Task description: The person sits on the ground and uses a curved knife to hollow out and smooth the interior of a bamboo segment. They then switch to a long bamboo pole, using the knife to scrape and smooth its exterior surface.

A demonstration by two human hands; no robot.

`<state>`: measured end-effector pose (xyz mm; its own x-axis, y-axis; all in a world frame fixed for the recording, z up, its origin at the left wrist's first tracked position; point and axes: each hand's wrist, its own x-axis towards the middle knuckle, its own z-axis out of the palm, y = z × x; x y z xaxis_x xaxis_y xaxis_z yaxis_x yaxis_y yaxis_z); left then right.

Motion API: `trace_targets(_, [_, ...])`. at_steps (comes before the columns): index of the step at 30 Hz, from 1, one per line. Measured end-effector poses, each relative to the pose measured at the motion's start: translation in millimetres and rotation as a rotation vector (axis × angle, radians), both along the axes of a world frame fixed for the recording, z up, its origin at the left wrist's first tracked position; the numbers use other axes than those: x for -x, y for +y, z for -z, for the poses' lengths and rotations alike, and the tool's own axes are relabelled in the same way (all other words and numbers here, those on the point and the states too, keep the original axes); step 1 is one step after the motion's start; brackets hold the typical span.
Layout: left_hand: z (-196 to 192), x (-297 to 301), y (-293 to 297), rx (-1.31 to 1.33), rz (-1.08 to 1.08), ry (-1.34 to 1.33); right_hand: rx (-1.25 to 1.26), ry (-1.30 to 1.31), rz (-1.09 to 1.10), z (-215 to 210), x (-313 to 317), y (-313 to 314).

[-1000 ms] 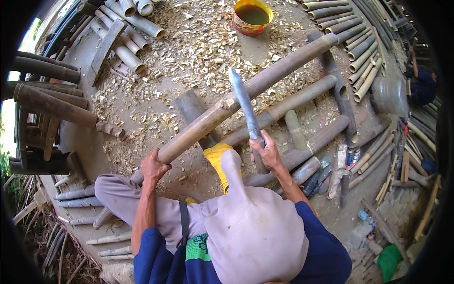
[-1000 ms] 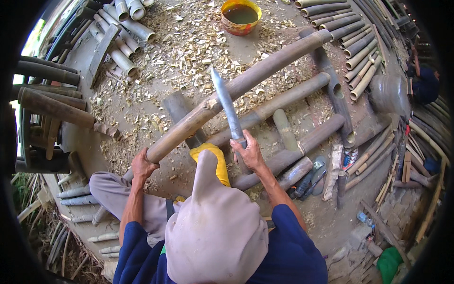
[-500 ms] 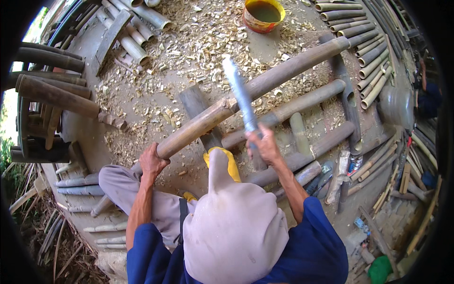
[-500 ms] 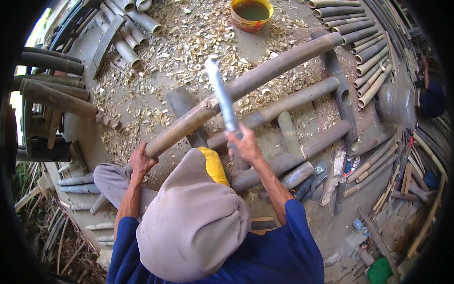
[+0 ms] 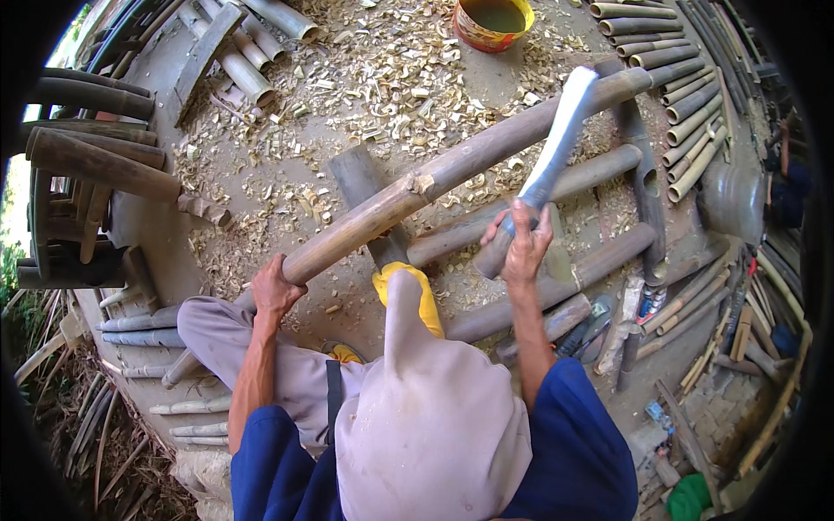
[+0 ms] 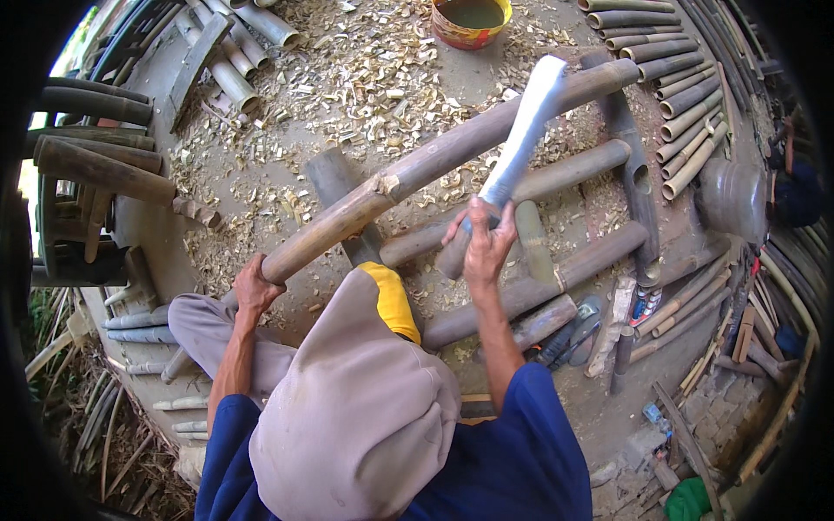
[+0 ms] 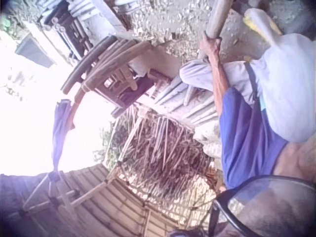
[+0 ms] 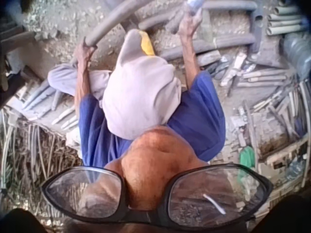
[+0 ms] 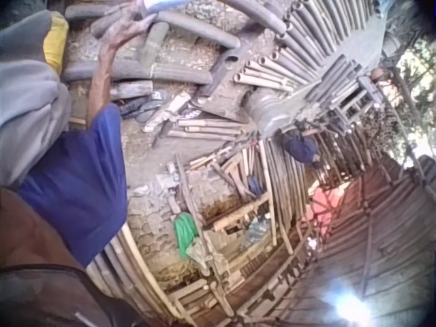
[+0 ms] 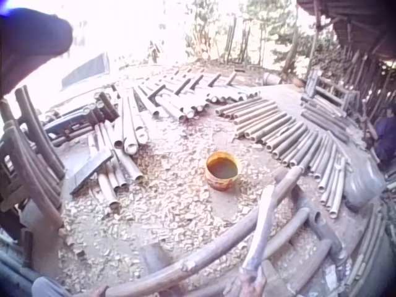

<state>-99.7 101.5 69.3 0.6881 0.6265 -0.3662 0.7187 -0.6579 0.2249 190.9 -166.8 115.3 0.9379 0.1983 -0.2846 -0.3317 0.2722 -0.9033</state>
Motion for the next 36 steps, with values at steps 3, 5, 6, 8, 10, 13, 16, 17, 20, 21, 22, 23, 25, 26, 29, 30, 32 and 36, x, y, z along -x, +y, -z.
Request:
trace_targets(3, [-4,-15,1,-0.002,0.038,-0.019,0.122,-0.06,-0.268,73,61,1])
trace_targets(5, [-5,-4,0,0.026,0.029,0.033,0.212,0.222,-0.553,46,55,-2])
trace_targets(6, [-6,-7,3,0.023,0.024,0.046,0.245,0.345,-0.697,28,40,0])
trace_targets(8, [-3,-6,1,0.006,0.009,0.048,0.269,0.21,-0.517,6,12,-6])
trace_targets(10, [-1,-6,0,-0.005,0.021,0.017,0.159,0.101,-0.302,-4,2,-7])
trace_targets(13, [-4,10,7,0.031,0.034,-0.043,0.151,0.106,-0.222,-10,2,-10])
trace_targets(16, [-17,49,37,0.118,-0.046,0.063,0.277,0.197,-0.556,-15,9,-23])
trace_targets(17, [-14,58,44,0.132,-0.06,0.152,0.217,0.181,-0.471,-15,9,-20])
trace_targets(20, [-7,67,44,0.153,-0.077,0.178,-0.006,0.178,-0.072,-13,14,4])
trace_targets(21, [-7,65,45,0.153,-0.074,0.146,0.064,0.156,-0.209,4,30,9])
trace_targets(22, [-7,62,48,0.145,-0.063,0.161,0.131,0.125,-0.342,35,48,8])
trace_targets(23, [-6,64,49,0.14,-0.06,0.179,0.201,0.096,-0.484,41,55,13])
trace_targets(25, [-4,69,50,0.127,-0.066,0.183,0.234,0.335,-0.629,28,45,4])
trace_targets(26, [-2,70,51,0.111,-0.074,0.166,0.244,0.45,-0.707,15,33,0])
trace_targets(29, [-2,74,48,0.13,-0.085,0.161,0.157,0.143,-0.343,-2,1,-8])
trace_targets(30, [-2,74,47,0.14,-0.091,0.163,0.054,0.09,-0.139,-5,-4,-7])
trace_targets(32, [-5,68,47,0.156,-0.106,0.146,0.01,0.045,0.286,-11,1,7])
trace_targets(36, [-2,70,52,0.154,-0.067,0.136,0.318,0.199,-0.666,32,62,2])
